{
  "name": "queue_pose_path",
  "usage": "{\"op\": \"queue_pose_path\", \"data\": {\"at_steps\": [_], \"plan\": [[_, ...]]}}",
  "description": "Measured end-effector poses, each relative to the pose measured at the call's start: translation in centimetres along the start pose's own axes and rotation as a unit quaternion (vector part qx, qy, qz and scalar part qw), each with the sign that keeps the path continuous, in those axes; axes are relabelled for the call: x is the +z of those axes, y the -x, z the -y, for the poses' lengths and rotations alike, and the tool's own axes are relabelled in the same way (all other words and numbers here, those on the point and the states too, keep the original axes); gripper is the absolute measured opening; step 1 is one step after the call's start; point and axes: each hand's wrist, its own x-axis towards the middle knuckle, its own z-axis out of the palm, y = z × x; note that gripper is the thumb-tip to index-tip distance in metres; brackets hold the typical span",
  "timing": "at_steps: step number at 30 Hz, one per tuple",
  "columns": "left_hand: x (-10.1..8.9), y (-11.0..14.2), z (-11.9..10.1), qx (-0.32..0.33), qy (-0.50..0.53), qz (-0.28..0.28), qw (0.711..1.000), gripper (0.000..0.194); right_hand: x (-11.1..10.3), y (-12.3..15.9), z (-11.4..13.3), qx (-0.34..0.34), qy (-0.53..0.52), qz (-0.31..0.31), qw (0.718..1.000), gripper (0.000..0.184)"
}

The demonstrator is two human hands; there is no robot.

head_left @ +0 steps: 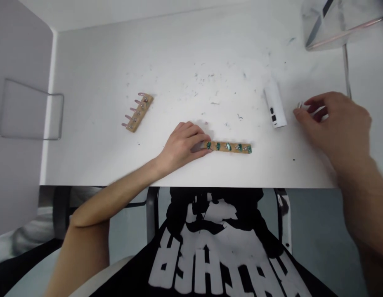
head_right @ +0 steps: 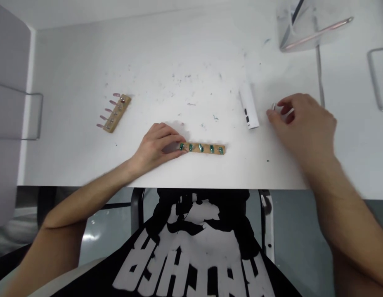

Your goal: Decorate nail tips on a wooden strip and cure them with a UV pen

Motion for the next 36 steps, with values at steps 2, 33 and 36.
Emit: {"op": "queue_pose_path", "data": {"at_steps": [2,33,36], "plan": [[0.0,0.0,-0.1,-0.004,0.000,0.006,1.000,0.021,0.0,0.0,0.1,0.001,0.009,0.001,1.000,0.024],[0.3,0.2,0.0,-0.001,-0.006,-0.002,1.000,0.024,0.3,0.5,5.6,-0.093,0.143,-0.010,0.985,0.034],[0.3,0.3,0.0,0.006,-0.007,-0.011,1.000,0.024,-0.1,0.0,5.6,-0.033,0.039,0.038,0.998,0.031]]}}
